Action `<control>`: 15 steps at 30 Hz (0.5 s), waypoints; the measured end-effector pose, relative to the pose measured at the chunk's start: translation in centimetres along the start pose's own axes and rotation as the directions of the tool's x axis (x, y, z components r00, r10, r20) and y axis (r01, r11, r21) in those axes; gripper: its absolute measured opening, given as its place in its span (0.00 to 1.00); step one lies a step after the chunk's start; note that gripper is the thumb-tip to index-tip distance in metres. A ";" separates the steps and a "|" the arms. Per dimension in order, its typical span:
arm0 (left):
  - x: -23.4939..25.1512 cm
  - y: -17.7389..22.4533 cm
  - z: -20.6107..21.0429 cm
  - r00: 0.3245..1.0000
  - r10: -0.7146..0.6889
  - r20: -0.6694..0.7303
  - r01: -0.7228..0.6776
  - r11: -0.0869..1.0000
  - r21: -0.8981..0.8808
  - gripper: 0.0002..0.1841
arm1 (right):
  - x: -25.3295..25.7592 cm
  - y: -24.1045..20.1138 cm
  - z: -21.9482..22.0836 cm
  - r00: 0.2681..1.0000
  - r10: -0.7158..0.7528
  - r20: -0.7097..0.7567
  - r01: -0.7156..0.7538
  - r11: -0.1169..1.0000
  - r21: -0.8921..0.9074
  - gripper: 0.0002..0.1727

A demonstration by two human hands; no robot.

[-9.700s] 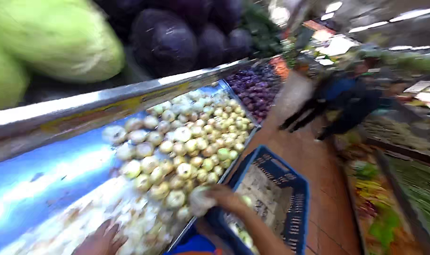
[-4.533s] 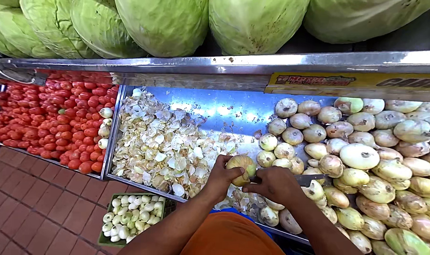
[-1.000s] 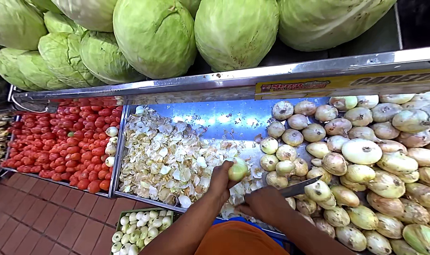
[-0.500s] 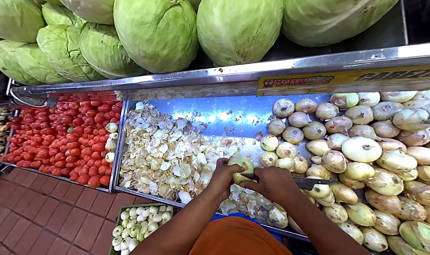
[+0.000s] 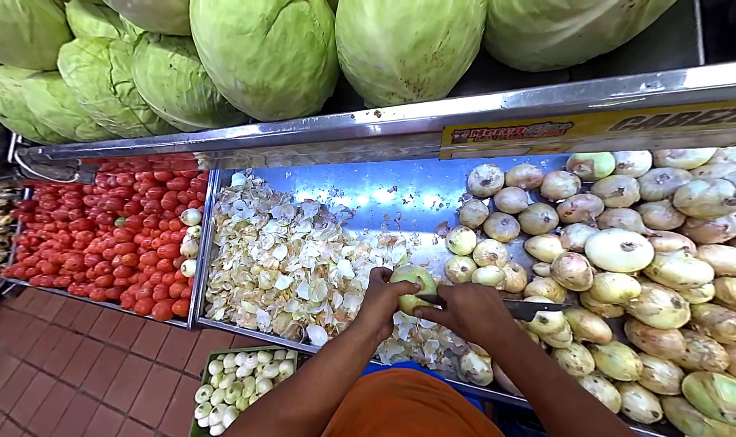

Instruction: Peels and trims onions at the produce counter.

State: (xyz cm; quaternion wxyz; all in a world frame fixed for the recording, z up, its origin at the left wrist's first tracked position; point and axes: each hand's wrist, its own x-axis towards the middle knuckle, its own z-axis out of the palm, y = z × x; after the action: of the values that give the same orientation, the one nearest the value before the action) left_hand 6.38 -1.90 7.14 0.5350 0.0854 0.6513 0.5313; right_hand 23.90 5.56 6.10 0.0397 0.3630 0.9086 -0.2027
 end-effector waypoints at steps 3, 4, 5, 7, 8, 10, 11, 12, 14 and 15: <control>0.3 -0.3 0.0 0.999 -0.021 -0.036 0.020 1.000 -0.023 0.34 | -0.7 -0.6 1.0 0.996 -0.083 0.018 0.083 0.997 0.003 0.47; 0.4 -0.3 0.0 0.998 -0.037 -0.053 0.035 0.999 -0.034 0.33 | -1.0 -1.1 1.3 0.992 -0.101 0.081 0.101 0.995 0.007 0.48; 0.6 -0.3 0.0 0.997 -0.048 -0.059 0.046 0.998 -0.042 0.32 | -1.3 -1.6 1.8 0.984 -0.121 0.129 0.121 0.993 0.013 0.48; 0.8 0.1 -0.2 0.998 -0.056 -0.016 0.055 0.997 -0.057 0.27 | -1.6 -2.2 3.3 0.966 -0.144 0.216 0.144 0.989 0.013 0.49; 0.9 0.3 -0.3 0.998 -0.055 0.010 0.055 0.996 -0.063 0.24 | -1.5 -2.2 4.1 0.955 -0.130 0.266 0.135 0.991 -0.001 0.49; 1.0 0.7 -0.8 0.995 -0.078 0.066 0.082 0.995 -0.055 0.25 | -0.9 -1.8 4.8 0.943 -0.064 0.327 0.077 0.997 -0.026 0.50; 1.1 0.9 -1.1 0.992 -0.098 0.079 0.103 0.993 -0.062 0.26 | -0.5 -1.5 4.6 0.941 -0.025 0.338 0.042 0.998 -0.044 0.49; 1.1 0.9 -1.3 0.989 -0.118 0.085 0.124 0.990 -0.073 0.28 | -0.3 -1.2 4.2 0.939 0.008 0.345 0.011 0.999 -0.052 0.47; 0.9 0.5 -1.2 0.982 -0.143 0.119 0.155 0.983 -0.100 0.30 | -1.1 0.0 3.3 0.929 0.044 0.368 -0.039 0.999 -0.021 0.40; 0.7 0.2 -1.3 0.982 -0.124 0.141 0.140 0.984 -0.111 0.29 | -1.6 0.4 2.7 0.916 0.049 0.399 -0.056 0.998 0.007 0.38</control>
State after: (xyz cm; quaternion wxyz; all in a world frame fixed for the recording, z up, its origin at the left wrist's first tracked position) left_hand 4.98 -2.14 6.72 0.6158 0.0447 0.5849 0.5259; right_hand 25.07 3.71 3.84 0.2259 0.3387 0.8696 -0.2794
